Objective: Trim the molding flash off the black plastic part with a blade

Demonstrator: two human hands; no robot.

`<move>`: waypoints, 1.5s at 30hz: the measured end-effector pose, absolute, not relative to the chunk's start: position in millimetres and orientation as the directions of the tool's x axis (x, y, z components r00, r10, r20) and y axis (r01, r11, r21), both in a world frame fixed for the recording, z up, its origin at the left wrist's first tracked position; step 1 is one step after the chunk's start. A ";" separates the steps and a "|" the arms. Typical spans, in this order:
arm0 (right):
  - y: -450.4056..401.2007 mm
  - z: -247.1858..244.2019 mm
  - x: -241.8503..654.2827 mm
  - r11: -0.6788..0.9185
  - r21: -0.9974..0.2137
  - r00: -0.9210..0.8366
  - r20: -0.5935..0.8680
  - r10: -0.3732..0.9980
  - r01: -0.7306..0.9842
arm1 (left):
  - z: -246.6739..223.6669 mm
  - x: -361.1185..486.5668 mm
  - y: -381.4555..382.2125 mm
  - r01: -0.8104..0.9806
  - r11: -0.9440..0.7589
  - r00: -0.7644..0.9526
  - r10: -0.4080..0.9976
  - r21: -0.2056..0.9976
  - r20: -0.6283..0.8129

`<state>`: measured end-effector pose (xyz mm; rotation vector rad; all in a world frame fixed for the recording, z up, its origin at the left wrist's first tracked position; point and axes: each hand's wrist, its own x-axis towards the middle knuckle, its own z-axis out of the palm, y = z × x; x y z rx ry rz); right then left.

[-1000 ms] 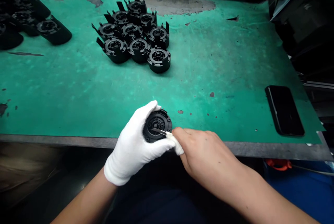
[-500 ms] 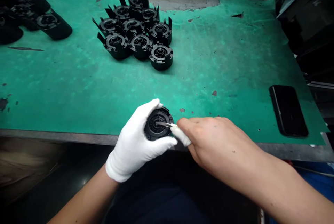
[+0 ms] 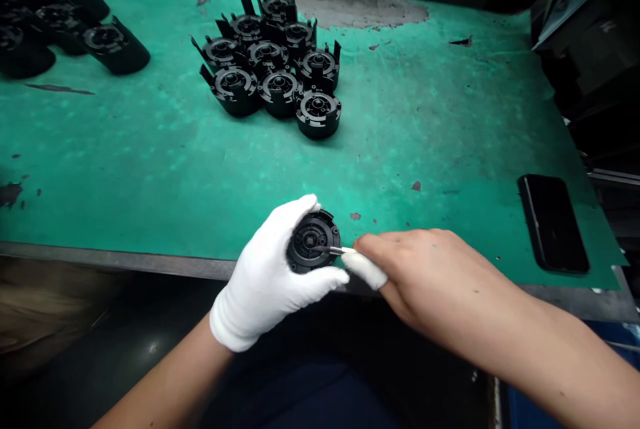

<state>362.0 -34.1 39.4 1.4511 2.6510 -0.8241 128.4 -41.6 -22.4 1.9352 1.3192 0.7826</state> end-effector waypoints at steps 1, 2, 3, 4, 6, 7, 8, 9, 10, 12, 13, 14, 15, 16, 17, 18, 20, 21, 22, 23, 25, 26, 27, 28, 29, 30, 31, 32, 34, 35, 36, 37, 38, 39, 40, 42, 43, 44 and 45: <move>-35.1 39.6 364.2 0.424 -0.451 -0.568 -0.253 0.783 0.785 | -22.3 128.5 -41.6 0.545 -0.279 0.314 0.942 0.791 0.116; -35.9 39.7 366.3 0.409 -0.457 -0.556 -0.253 0.792 0.790 | -22.3 128.5 -41.7 0.542 -0.282 0.314 0.942 0.792 0.121; -37.0 39.7 368.0 0.389 -0.455 -0.534 -0.252 0.807 0.801 | -22.3 128.5 -41.8 0.540 -0.285 0.314 0.941 0.792 0.124; -38.4 39.4 369.0 0.366 -0.450 -0.511 -0.256 0.821 0.814 | -22.2 128.5 -41.8 0.539 -0.286 0.313 0.941 0.792 0.126; -42.9 37.6 368.4 0.332 -0.446 -0.492 -0.312 0.813 0.831 | -22.2 128.5 -41.7 0.544 -0.284 0.309 0.943 0.789 0.127; -45.9 36.1 366.7 0.313 -0.446 -0.486 -0.351 0.801 0.838 | -22.2 128.6 -41.5 0.549 -0.281 0.307 0.944 0.787 0.123; -49.3 34.4 364.2 0.292 -0.445 -0.477 -0.390 0.788 0.847 | -22.1 128.7 -41.3 0.555 -0.277 0.306 0.945 0.785 0.117; -52.8 32.6 361.0 0.268 -0.443 -0.463 -0.422 0.779 0.855 | -22.0 128.9 -41.2 0.559 -0.273 0.306 0.946 0.783 0.112; -56.1 30.9 357.5 0.243 -0.445 -0.450 -0.449 0.772 0.862 | -21.8 129.2 -41.3 0.561 -0.271 0.305 0.946 0.783 0.109; -61.1 28.7 350.6 0.187 -0.459 -0.424 -0.492 0.761 0.869 | -21.3 130.1 -41.9 0.557 -0.270 0.302 0.947 0.785 0.111; -62.3 28.4 347.8 0.163 -0.475 -0.421 -0.509 0.751 0.865 | -21.0 130.5 -42.3 0.555 -0.269 0.297 0.948 0.787 0.114; -62.4 28.6 345.8 0.142 -0.493 -0.423 -0.525 0.738 0.859 | -20.8 130.8 -42.7 0.554 -0.265 0.290 0.950 0.789 0.116; -61.6 29.4 344.7 0.123 -0.508 -0.427 -0.541 0.725 0.852 | -20.6 131.0 -43.0 0.556 -0.261 0.285 0.952 0.789 0.114; -60.1 30.6 344.6 0.106 -0.522 -0.432 -0.556 0.711 0.846 | -20.5 131.0 -43.0 0.558 -0.259 0.286 0.952 0.788 0.111; -58.2 32.1 345.4 0.089 -0.533 -0.433 -0.566 0.701 0.841 | -20.4 130.7 -42.7 0.561 -0.259 0.291 0.951 0.786 0.105; -56.4 33.7 346.8 0.069 -0.547 -0.433 -0.573 0.696 0.834 | -20.4 130.4 -42.0 0.564 -0.260 0.300 0.949 0.784 0.099; -54.8 35.9 349.3 0.015 -0.595 -0.435 -0.570 0.697 0.803 | -20.3 129.9 -40.6 0.566 -0.259 0.313 0.946 0.783 0.087; -55.7 36.0 349.3 -0.022 -0.635 -0.438 -0.556 0.706 0.772 | -20.1 130.0 -40.5 0.565 -0.253 0.313 0.946 0.785 0.080; -57.9 35.1 347.8 -0.068 -0.685 -0.432 -0.530 0.730 0.726 | -19.6 130.5 -41.5 0.564 -0.244 0.305 0.949 0.789 0.076; -61.4 32.9 344.6 -0.119 -0.738 -0.417 -0.499 0.760 0.664 | -19.0 131.7 -44.3 0.562 -0.230 0.285 0.956 0.794 0.075; -69.8 25.1 333.5 -0.213 -0.829 -0.352 -0.433 0.830 0.517 | -17.1 136.4 -56.6 0.569 -0.174 0.202 0.977 0.804 0.069; -73.3 20.0 326.6 -0.254 -0.855 -0.293 -0.412 0.863 0.452 | -15.8 139.9 -66.6 0.578 -0.136 0.147 0.987 0.805 0.062; -75.2 14.6 319.9 -0.288 -0.871 -0.229 -0.398 0.889 0.398 | -14.4 143.9 -78.9 0.595 -0.098 0.094 0.994 0.798 0.053; -74.8 9.6 314.5 -0.311 -0.879 -0.167 -0.389 0.906 0.361 | -12.9 148.2 -93.1 0.619 -0.064 0.054 0.998 0.783 0.038; -71.7 5.4 311.2 -0.320 -0.882 -0.109 -0.376 0.920 0.346 | -11.3 152.2 -108.1 0.648 -0.048 0.047 0.999 0.760 0.022; -66.2 2.4 310.8 -0.313 -0.883 -0.062 -0.355 0.933 0.351 | -9.7 155.7 -122.9 0.676 -0.048 0.068 0.998 0.736 0.003; -59.0 1.1 313.6 -0.285 -0.884 -0.041 -0.322 0.946 0.371 | -8.0 158.4 -136.1 0.692 -0.059 0.110 0.994 0.719 -0.025; -51.2 1.7 319.5 -0.238 -0.885 -0.052 -0.281 0.958 0.401 | -6.3 160.3 -146.7 0.702 -0.074 0.154 0.987 0.709 -0.050; -38.2 7.9 337.6 -0.116 -0.876 -0.138 -0.202 0.970 0.468 | -3.3 162.0 -156.4 0.706 -0.094 0.202 0.977 0.702 -0.073; -34.8 12.9 347.9 -0.062 -0.864 -0.193 -0.181 0.964 0.500 | -2.1 162.3 -154.9 0.708 -0.100 0.189 0.981 0.699 -0.051; -33.7 18.0 357.7 -0.022 -0.843 -0.240 -0.178 0.954 0.537 | -1.3 162.4 -149.5 0.709 -0.107 0.156 0.988 0.697 -0.007; -34.7 22.7 366.4 0.005 -0.811 -0.275 -0.192 0.942 0.584 | -0.8 162.3 -140.9 0.708 -0.118 0.118 0.992 0.697 0.049; -37.3 26.2 373.4 0.024 -0.770 -0.298 -0.217 0.930 0.638 | -0.8 162.0 -130.1 0.701 -0.135 0.090 0.991 0.700 0.101; -40.8 28.1 378.7 0.045 -0.721 -0.315 -0.245 0.917 0.692 | -1.3 161.5 -118.1 0.689 -0.151 0.079 0.988 0.709 0.134; -44.6 28.5 382.2 0.072 -0.671 -0.331 -0.268 0.905 0.738 | -2.4 161.0 -106.0 0.673 -0.165 0.090 0.986 0.721 0.142; -51.0 25.4 384.8 0.146 -0.583 -0.369 -0.285 0.885 0.799 | -6.2 160.6 -84.4 0.649 -0.177 0.147 0.983 0.740 0.105; -53.0 23.1 384.5 0.185 -0.547 -0.388 -0.283 0.877 0.816 | -8.7 160.9 -76.1 0.646 -0.176 0.174 0.981 0.743 0.082; -54.0 21.0 383.7 0.218 -0.516 -0.402 -0.277 0.873 0.828 | -11.3 161.5 -69.8 0.648 -0.178 0.193 0.979 0.740 0.067; -53.9 19.6 382.5 0.242 -0.487 -0.410 -0.273 0.870 0.839 | -13.8 162.2 -65.4 0.654 -0.184 0.203 0.977 0.734 0.064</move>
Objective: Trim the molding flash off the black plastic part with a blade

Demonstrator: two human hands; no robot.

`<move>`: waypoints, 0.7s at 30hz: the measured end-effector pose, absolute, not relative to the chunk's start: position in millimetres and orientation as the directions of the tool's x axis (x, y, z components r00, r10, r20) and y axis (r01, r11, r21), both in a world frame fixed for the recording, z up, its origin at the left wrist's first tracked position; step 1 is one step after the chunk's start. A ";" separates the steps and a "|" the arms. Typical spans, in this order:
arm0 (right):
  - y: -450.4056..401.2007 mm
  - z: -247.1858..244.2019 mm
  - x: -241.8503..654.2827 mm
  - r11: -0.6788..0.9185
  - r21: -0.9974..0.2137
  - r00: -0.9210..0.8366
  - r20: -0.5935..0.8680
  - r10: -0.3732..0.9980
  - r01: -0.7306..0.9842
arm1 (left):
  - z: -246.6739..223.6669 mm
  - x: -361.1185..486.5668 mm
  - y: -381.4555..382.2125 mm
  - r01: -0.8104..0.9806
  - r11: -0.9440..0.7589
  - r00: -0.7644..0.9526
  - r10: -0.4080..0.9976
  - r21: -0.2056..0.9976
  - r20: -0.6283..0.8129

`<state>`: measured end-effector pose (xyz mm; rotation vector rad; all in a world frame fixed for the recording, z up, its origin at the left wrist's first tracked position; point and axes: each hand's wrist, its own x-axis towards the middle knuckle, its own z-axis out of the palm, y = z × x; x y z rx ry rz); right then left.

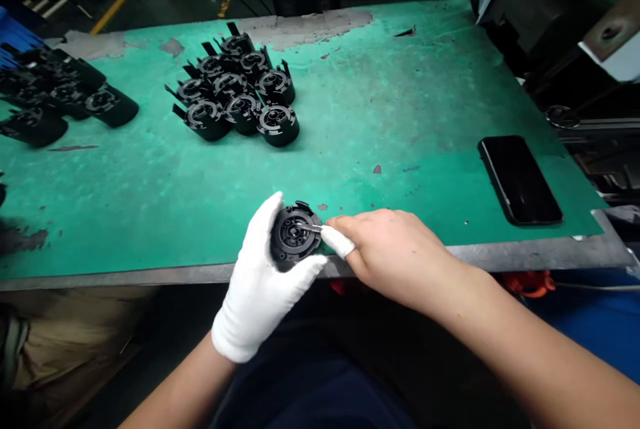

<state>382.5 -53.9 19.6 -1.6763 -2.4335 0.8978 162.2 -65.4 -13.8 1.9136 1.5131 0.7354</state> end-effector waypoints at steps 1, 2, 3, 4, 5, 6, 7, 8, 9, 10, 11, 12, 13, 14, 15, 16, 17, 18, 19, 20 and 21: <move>-53.1 19.1 381.3 0.257 -0.459 -0.410 -0.271 0.871 0.850 | -16.2 163.0 -62.6 0.661 -0.193 0.208 0.976 0.725 0.070; -51.7 19.5 380.3 0.264 -0.432 -0.404 -0.272 0.873 0.862 | -18.2 163.8 -61.2 0.665 -0.204 0.210 0.974 0.719 0.082; -50.0 20.7 379.5 0.267 -0.405 -0.395 -0.275 0.876 0.874 | -19.8 164.4 -60.7 0.665 -0.215 0.212 0.973 0.715 0.094; -48.1 22.2 378.9 0.268 -0.380 -0.385 -0.278 0.880 0.886 | -21.0 164.9 -60.9 0.664 -0.226 0.213 0.971 0.713 0.109; -46.4 23.9 378.7 0.269 -0.358 -0.378 -0.281 0.882 0.894 | -21.7 165.2 -61.3 0.663 -0.234 0.212 0.970 0.711 0.122; -45.0 25.4 378.8 0.273 -0.342 -0.377 -0.287 0.881 0.899 | -22.2 165.5 -61.7 0.662 -0.240 0.210 0.969 0.710 0.132; -44.1 26.5 379.2 0.278 -0.335 -0.381 -0.294 0.877 0.900 | -22.4 165.6 -62.1 0.661 -0.243 0.206 0.968 0.710 0.140; -43.8 27.1 379.9 0.284 -0.336 -0.389 -0.304 0.870 0.898 | -22.6 165.6 -62.3 0.661 -0.245 0.203 0.968 0.709 0.145; -44.2 27.2 380.9 0.289 -0.343 -0.399 -0.314 0.862 0.894 | -22.8 165.5 -62.4 0.662 -0.244 0.201 0.969 0.709 0.146; -45.1 27.0 381.9 0.289 -0.357 -0.408 -0.323 0.854 0.888 | -23.1 165.3 -62.4 0.663 -0.243 0.200 0.969 0.708 0.145; -46.6 26.7 382.8 0.285 -0.373 -0.414 -0.332 0.848 0.883 | -23.6 165.0 -62.5 0.665 -0.241 0.201 0.969 0.707 0.141; -48.3 26.4 383.5 0.276 -0.392 -0.417 -0.340 0.843 0.877 | -24.1 164.7 -62.8 0.666 -0.241 0.203 0.969 0.706 0.139; -50.1 26.3 383.8 0.264 -0.412 -0.419 -0.349 0.838 0.872 | -24.6 164.3 -63.1 0.666 -0.241 0.205 0.969 0.706 0.138; -51.9 26.6 383.5 0.251 -0.434 -0.422 -0.362 0.831 0.865 | -25.1 163.9 -63.6 0.666 -0.241 0.206 0.969 0.706 0.136; -53.4 27.4 382.8 0.237 -0.455 -0.427 -0.378 0.822 0.858 | -25.4 163.6 -64.0 0.665 -0.241 0.206 0.969 0.707 0.136; -54.6 28.6 381.7 0.223 -0.475 -0.432 -0.394 0.811 0.851 | -25.6 163.3 -64.5 0.666 -0.239 0.205 0.970 0.707 0.135; -55.4 30.2 380.4 0.208 -0.492 -0.436 -0.411 0.800 0.846 | -25.5 163.1 -64.8 0.667 -0.237 0.204 0.970 0.707 0.133; -56.0 31.9 379.1 0.193 -0.505 -0.438 -0.426 0.791 0.841 | -25.3 162.9 -64.9 0.667 -0.238 0.206 0.970 0.706 0.132; -56.4 33.7 378.2 0.181 -0.514 -0.437 -0.436 0.787 0.838 | -25.0 162.8 -64.8 0.667 -0.239 0.209 0.969 0.706 0.131; -56.7 35.2 377.7 0.173 -0.519 -0.434 -0.439 0.786 0.837 | -24.7 162.6 -64.6 0.666 -0.239 0.211 0.969 0.706 0.130; -57.2 36.3 377.6 0.170 -0.519 -0.430 -0.435 0.791 0.838 | -24.5 162.5 -64.3 0.665 -0.239 0.212 0.969 0.708 0.128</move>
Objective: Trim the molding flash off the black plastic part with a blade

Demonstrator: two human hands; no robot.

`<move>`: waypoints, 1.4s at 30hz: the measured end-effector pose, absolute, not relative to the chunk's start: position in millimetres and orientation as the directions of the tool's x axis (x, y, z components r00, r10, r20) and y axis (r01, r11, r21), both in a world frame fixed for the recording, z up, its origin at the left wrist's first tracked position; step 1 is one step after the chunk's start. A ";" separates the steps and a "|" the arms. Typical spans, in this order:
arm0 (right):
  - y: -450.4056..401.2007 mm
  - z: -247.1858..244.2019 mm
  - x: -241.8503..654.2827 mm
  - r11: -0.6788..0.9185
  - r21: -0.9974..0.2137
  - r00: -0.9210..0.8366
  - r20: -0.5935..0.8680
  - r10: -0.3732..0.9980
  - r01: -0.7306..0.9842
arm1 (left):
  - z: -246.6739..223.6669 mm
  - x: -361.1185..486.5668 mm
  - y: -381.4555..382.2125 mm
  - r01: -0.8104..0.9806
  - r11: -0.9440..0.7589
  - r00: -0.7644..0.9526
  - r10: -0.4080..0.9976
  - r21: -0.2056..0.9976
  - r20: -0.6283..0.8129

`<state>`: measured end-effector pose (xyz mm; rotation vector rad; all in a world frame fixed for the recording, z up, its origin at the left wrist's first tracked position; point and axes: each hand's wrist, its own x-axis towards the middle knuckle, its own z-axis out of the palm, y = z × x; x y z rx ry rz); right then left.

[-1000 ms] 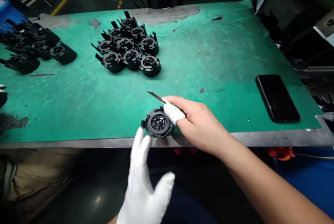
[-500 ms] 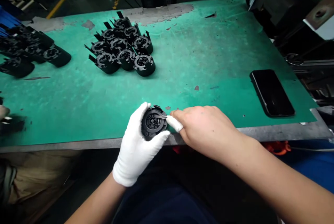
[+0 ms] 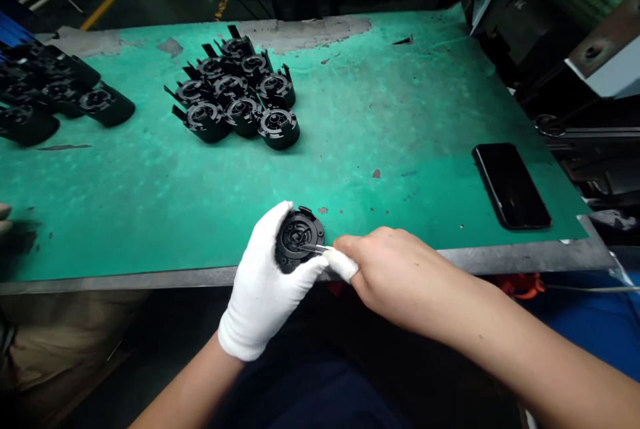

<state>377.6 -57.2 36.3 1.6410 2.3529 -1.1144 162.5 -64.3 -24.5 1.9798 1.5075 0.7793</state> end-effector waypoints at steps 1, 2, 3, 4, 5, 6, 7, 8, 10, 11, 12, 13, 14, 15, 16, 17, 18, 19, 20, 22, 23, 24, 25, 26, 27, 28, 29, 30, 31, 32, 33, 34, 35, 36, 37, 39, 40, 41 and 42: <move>-57.9 36.9 378.0 0.172 -0.516 -0.424 -0.423 0.801 0.839 | -24.5 162.4 -64.0 0.663 -0.238 0.214 0.969 0.710 0.125; -59.0 36.8 378.5 0.178 -0.508 -0.416 -0.405 0.814 0.843 | -24.6 162.4 -63.7 0.659 -0.238 0.215 0.969 0.713 0.124; -60.5 36.1 379.0 0.185 -0.495 -0.405 -0.385 0.829 0.849 | -25.0 162.4 -63.5 0.656 -0.239 0.216 0.968 0.716 0.125; -62.4 35.0 379.1 0.191 -0.477 -0.392 -0.369 0.843 0.858 | -25.6 162.5 -63.4 0.651 -0.242 0.217 0.968 0.719 0.129; -64.4 33.5 378.6 0.194 -0.455 -0.378 -0.359 0.853 0.869 | -26.3 162.6 -63.4 0.647 -0.247 0.217 0.967 0.721 0.136; -66.6 32.0 377.5 0.195 -0.434 -0.367 -0.358 0.859 0.880 | -27.2 162.7 -63.5 0.645 -0.251 0.215 0.966 0.722 0.144; -68.6 30.7 375.7 0.194 -0.417 -0.360 -0.367 0.858 0.888 | -27.9 162.9 -63.6 0.645 -0.253 0.211 0.966 0.721 0.151; -70.2 29.9 373.5 0.189 -0.408 -0.356 -0.384 0.852 0.893 | -28.6 163.0 -63.8 0.647 -0.253 0.207 0.966 0.719 0.154; -71.2 30.4 368.7 0.169 -0.414 -0.356 -0.433 0.828 0.895 | -29.1 163.1 -64.5 0.652 -0.250 0.204 0.967 0.716 0.153; -70.1 31.7 366.8 0.154 -0.425 -0.359 -0.459 0.813 0.892 | -29.0 163.0 -64.9 0.653 -0.245 0.202 0.968 0.717 0.146; -68.0 33.6 365.7 0.138 -0.440 -0.364 -0.486 0.795 0.887 | -28.6 162.7 -65.2 0.652 -0.236 0.200 0.970 0.720 0.137; -65.0 35.9 365.6 0.124 -0.455 -0.372 -0.511 0.775 0.882 | -28.0 162.2 -65.4 0.649 -0.228 0.199 0.972 0.726 0.128; -61.4 38.1 366.5 0.114 -0.467 -0.381 -0.530 0.757 0.877 | -27.4 161.5 -65.4 0.645 -0.223 0.202 0.972 0.731 0.118; -57.8 40.1 368.4 0.107 -0.479 -0.391 -0.545 0.742 0.871 | -26.8 160.8 -65.1 0.643 -0.219 0.207 0.972 0.734 0.109; -54.5 41.5 371.0 0.101 -0.494 -0.401 -0.553 0.731 0.864 | -26.4 160.0 -64.4 0.644 -0.217 0.214 0.972 0.733 0.100; -52.1 42.1 373.7 0.090 -0.516 -0.413 -0.555 0.722 0.852 | -26.2 159.4 -63.6 0.647 -0.218 0.220 0.971 0.731 0.095; -51.0 41.7 375.9 0.070 -0.553 -0.426 -0.550 0.719 0.831 | -26.2 158.9 -62.8 0.651 -0.217 0.223 0.971 0.727 0.091; -51.5 40.3 377.0 0.033 -0.603 -0.435 -0.536 0.724 0.797 | -26.3 158.7 -62.0 0.654 -0.215 0.219 0.971 0.725 0.090; -53.5 37.6 376.5 -0.023 -0.660 -0.433 -0.518 0.738 0.751 | -26.4 158.7 -61.7 0.653 -0.212 0.211 0.973 0.727 0.094; -61.3 29.5 369.9 -0.169 -0.770 -0.377 -0.476 0.794 0.615 | -25.8 159.8 -63.5 0.643 -0.202 0.183 0.977 0.739 0.107; -66.1 24.5 364.0 -0.232 -0.812 -0.331 -0.454 0.827 0.535 | -24.8 161.0 -66.4 0.637 -0.189 0.164 0.981 0.747 0.108; -70.5 19.4 357.1 -0.276 -0.845 -0.280 -0.432 0.857 0.457 | -23.2 162.7 -71.1 0.636 -0.167 0.139 0.985 0.753 0.101; -73.6 14.5 349.7 -0.297 -0.868 -0.237 -0.410 0.881 0.397 | -21.0 164.7 -77.7 0.641 -0.141 0.115 0.990 0.754 0.088; -74.7 10.2 342.8 -0.298 -0.883 -0.198 -0.385 0.902 0.362 | -18.3 167.1 -86.2 0.652 -0.116 0.098 0.993 0.749 0.068; -73.5 6.7 337.1 -0.283 -0.890 -0.158 -0.356 0.921 0.356 | -15.3 169.4 -96.3 0.667 -0.095 0.091 0.995 0.739 0.046; -70.0 4.2 333.3 -0.262 -0.889 -0.120 -0.326 0.938 0.375 | -12.3 171.4 -107.1 0.682 -0.084 0.098 0.995 0.727 0.024; -64.8 2.9 331.8 -0.237 -0.882 -0.089 -0.296 0.951 0.408 | -9.5 172.7 -117.9 0.694 -0.083 0.115 0.993 0.715 0.004; -58.6 2.8 332.7 -0.207 -0.872 -0.075 -0.266 0.961 0.443 | -7.2 173.2 -127.5 0.700 -0.088 0.136 0.991 0.709 -0.011; -52.7 3.9 335.8 -0.171 -0.865 -0.081 -0.236 0.968 0.472 | -5.4 172.9 -134.9 0.702 -0.095 0.154 0.988 0.706 -0.020; -48.0 6.1 340.5 -0.130 -0.860 -0.106 -0.208 0.972 0.494 | -4.2 171.8 -139.4 0.702 -0.101 0.157 0.987 0.705 -0.014; -45.1 9.3 346.2 -0.087 -0.853 -0.150 -0.189 0.971 0.515 | -3.7 170.1 -140.5 0.700 -0.107 0.144 0.990 0.706 0.008; -44.3 13.0 352.3 -0.050 -0.841 -0.198 -0.184 0.963 0.539 | -3.8 167.8 -138.2 0.696 -0.119 0.122 0.991 0.708 0.047; -45.4 17.0 358.3 -0.024 -0.822 -0.242 -0.195 0.950 0.569 | -4.2 165.1 -132.9 0.690 -0.135 0.097 0.991 0.711 0.093; -48.1 20.8 363.8 -0.010 -0.794 -0.278 -0.224 0.934 0.608 | -5.0 162.0 -125.0 0.682 -0.154 0.084 0.988 0.715 0.132; -51.9 24.0 368.4 -0.004 -0.756 -0.304 -0.267 0.914 0.654 | -5.9 158.8 -115.4 0.670 -0.172 0.088 0.984 0.722 0.153; -60.4 28.0 374.4 0.007 -0.663 -0.326 -0.359 0.875 0.748 | -7.7 153.2 -94.8 0.630 -0.186 0.153 0.982 0.754 0.114; -64.2 28.6 375.6 0.023 -0.615 -0.328 -0.388 0.862 0.788 | -8.4 151.4 -85.4 0.605 -0.173 0.197 0.978 0.777 0.065; -67.3 28.5 375.7 0.045 -0.569 -0.328 -0.405 0.854 0.821 | -8.8 150.6 -77.4 0.580 -0.147 0.235 0.972 0.801 0.008; -69.6 27.9 374.8 0.070 -0.527 -0.326 -0.412 0.851 0.847 | -9.1 150.7 -71.0 0.559 -0.116 0.263 0.964 0.821 -0.043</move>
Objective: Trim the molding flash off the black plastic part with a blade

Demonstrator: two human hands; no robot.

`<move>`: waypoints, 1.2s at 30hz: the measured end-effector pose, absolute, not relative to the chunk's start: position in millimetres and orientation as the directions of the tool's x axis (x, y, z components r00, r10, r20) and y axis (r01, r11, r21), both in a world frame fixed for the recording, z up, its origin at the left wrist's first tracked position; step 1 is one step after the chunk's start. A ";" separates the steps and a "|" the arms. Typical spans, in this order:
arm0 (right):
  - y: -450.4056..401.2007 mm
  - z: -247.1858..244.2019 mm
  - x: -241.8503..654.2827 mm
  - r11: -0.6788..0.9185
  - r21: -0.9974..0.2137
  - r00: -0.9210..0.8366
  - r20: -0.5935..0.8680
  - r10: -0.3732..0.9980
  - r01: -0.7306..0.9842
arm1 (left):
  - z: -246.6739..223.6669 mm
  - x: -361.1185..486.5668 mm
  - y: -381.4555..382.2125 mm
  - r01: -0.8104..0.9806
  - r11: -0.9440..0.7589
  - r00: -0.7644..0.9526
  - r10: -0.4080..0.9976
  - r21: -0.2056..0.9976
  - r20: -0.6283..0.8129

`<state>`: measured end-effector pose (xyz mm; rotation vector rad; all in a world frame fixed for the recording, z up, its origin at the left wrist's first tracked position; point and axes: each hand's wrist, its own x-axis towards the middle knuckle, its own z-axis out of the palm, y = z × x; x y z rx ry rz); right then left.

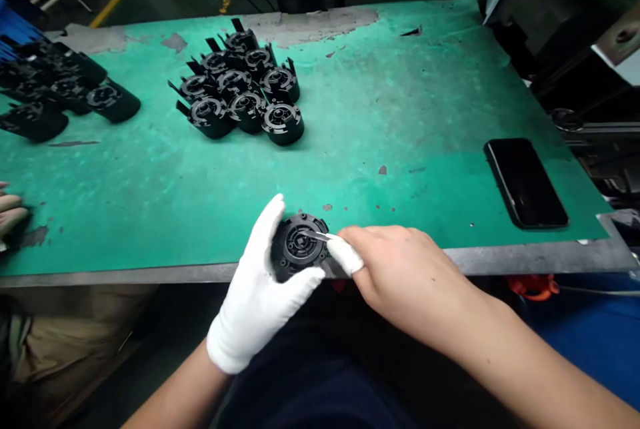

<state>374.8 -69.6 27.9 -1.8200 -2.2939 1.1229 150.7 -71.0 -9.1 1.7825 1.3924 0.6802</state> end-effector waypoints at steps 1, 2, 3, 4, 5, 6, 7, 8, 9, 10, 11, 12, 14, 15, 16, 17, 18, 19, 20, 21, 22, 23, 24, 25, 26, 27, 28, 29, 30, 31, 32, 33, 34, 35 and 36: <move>-71.1 27.3 373.5 0.092 -0.492 -0.324 -0.413 0.851 0.866 | -9.2 151.6 -66.5 0.545 -0.090 0.277 0.958 0.834 -0.078; -72.0 26.7 371.9 0.108 -0.462 -0.320 -0.409 0.855 0.880 | -9.3 152.8 -63.6 0.538 -0.072 0.280 0.955 0.840 -0.097; -72.5 26.4 370.5 0.118 -0.438 -0.312 -0.403 0.860 0.891 | -9.5 154.0 -62.2 0.538 -0.065 0.278 0.955 0.841 -0.104; -72.8 26.5 369.5 0.124 -0.419 -0.305 -0.397 0.866 0.900 | -9.8 154.9 -61.8 0.540 -0.063 0.272 0.957 0.839 -0.103; -73.2 26.8 369.0 0.129 -0.407 -0.302 -0.395 0.868 0.904 | -10.2 155.4 -62.1 0.543 -0.061 0.266 0.958 0.837 -0.103; -74.0 27.3 369.1 0.131 -0.401 -0.302 -0.398 0.866 0.906 | -10.7 155.3 -62.6 0.542 -0.058 0.262 0.960 0.838 -0.103; -75.3 27.7 369.5 0.134 -0.400 -0.306 -0.404 0.862 0.907 | -11.1 154.8 -63.3 0.539 -0.051 0.257 0.961 0.841 -0.106; -77.2 28.0 370.3 0.136 -0.401 -0.311 -0.412 0.857 0.906 | -11.6 154.1 -63.7 0.536 -0.048 0.255 0.961 0.843 -0.107; -79.5 28.1 371.1 0.138 -0.405 -0.319 -0.422 0.849 0.904 | -11.9 153.2 -63.9 0.534 -0.053 0.254 0.962 0.844 -0.100; -82.2 27.8 371.8 0.144 -0.420 -0.337 -0.433 0.836 0.896 | -12.2 152.3 -63.8 0.533 -0.065 0.254 0.963 0.844 -0.087; -85.2 27.4 372.4 0.150 -0.441 -0.360 -0.442 0.821 0.885 | -12.3 151.6 -63.5 0.532 -0.082 0.256 0.964 0.842 -0.068; -88.4 26.8 372.6 0.154 -0.470 -0.385 -0.448 0.807 0.869 | -12.4 151.1 -63.0 0.533 -0.099 0.258 0.965 0.840 -0.050; -94.7 25.6 372.5 0.144 -0.536 -0.428 -0.453 0.782 0.832 | -12.5 150.8 -61.9 0.534 -0.128 0.262 0.965 0.836 -0.020; -97.5 25.2 372.3 0.133 -0.566 -0.438 -0.446 0.781 0.813 | -12.6 150.9 -61.5 0.535 -0.134 0.262 0.965 0.834 -0.013; -100.1 25.1 372.3 0.119 -0.593 -0.437 -0.427 0.791 0.796 | -12.7 151.0 -61.2 0.537 -0.139 0.262 0.965 0.832 -0.008; -102.2 25.1 372.4 0.102 -0.615 -0.423 -0.403 0.811 0.782 | -12.9 151.2 -61.0 0.540 -0.141 0.262 0.965 0.830 -0.006; -104.0 25.3 372.5 0.086 -0.632 -0.405 -0.380 0.832 0.770 | -13.0 151.4 -61.0 0.543 -0.141 0.261 0.965 0.828 -0.007; -105.4 25.6 372.7 0.072 -0.639 -0.377 -0.356 0.855 0.766 | -13.0 151.6 -61.2 0.544 -0.140 0.261 0.965 0.827 -0.008; -106.6 25.7 372.6 0.059 -0.637 -0.347 -0.338 0.875 0.769 | -13.0 151.7 -61.6 0.545 -0.138 0.261 0.965 0.827 -0.011; -107.6 25.5 372.2 0.051 -0.624 -0.321 -0.328 0.888 0.779 | -12.9 152.0 -62.1 0.543 -0.136 0.260 0.965 0.829 -0.011; -108.5 25.2 371.2 0.054 -0.601 -0.303 -0.322 0.897 0.798 | -12.8 152.4 -62.8 0.541 -0.134 0.258 0.966 0.830 -0.012; -109.2 24.5 369.7 0.065 -0.573 -0.295 -0.318 0.901 0.817 | -12.5 152.9 -63.4 0.542 -0.131 0.252 0.968 0.830 -0.012; -109.9 23.7 367.6 0.083 -0.548 -0.298 -0.315 0.901 0.832 | -12.2 153.5 -64.1 0.545 -0.128 0.244 0.970 0.828 -0.011; -110.4 22.9 365.1 0.099 -0.530 -0.303 -0.314 0.900 0.842 | -11.9 154.3 -64.7 0.551 -0.126 0.236 0.972 0.825 -0.009; -110.8 22.1 362.2 0.106 -0.524 -0.310 -0.318 0.896 0.845 | -11.6 155.1 -65.1 0.557 -0.124 0.230 0.973 0.821 -0.009; -111.0 21.5 359.2 0.102 -0.530 -0.313 -0.325 0.892 0.842 | -11.4 155.8 -65.4 0.560 -0.123 0.224 0.975 0.819 -0.006; -111.2 21.1 356.3 0.090 -0.545 -0.317 -0.339 0.886 0.834 | -11.3 156.3 -65.5 0.561 -0.126 0.222 0.975 0.818 -0.002; -111.4 20.8 353.6 0.073 -0.562 -0.324 -0.360 0.875 0.824 | -11.2 156.6 -65.3 0.558 -0.132 0.223 0.975 0.819 0.005; -111.6 20.5 351.5 0.057 -0.579 -0.333 -0.383 0.861 0.813 | -11.2 156.7 -64.9 0.553 -0.140 0.228 0.974 0.822 0.012; -112.0 20.2 350.0 0.044 -0.596 -0.346 -0.403 0.847 0.802 | -11.4 156.6 -64.3 0.548 -0.150 0.234 0.972 0.823 0.021; -112.4 19.7 349.5 0.034 -0.612 -0.361 -0.419 0.833 0.790 | -11.6 156.4 -63.7 0.546 -0.157 0.240 0.970 0.823 0.026; -112.8 19.3 349.9 0.029 -0.629 -0.374 -0.424 0.825 0.777 | -11.9 156.1 -63.2 0.549 -0.162 0.244 0.969 0.820 0.029; -113.1 18.9 351.4 0.026 -0.653 -0.384 -0.414 0.825 0.757 | -12.3 155.9 -63.0 0.553 -0.165 0.245 0.969 0.817 0.030; -113.1 18.7 353.6 0.020 -0.682 -0.386 -0.390 0.836 0.731 | -12.8 155.6 -63.1 0.559 -0.165 0.243 0.970 0.812 0.030; -112.7 18.8 356.5 0.013 -0.712 -0.382 -0.361 0.851 0.702 | -13.3 155.3 -63.8 0.564 -0.164 0.240 0.970 0.809 0.030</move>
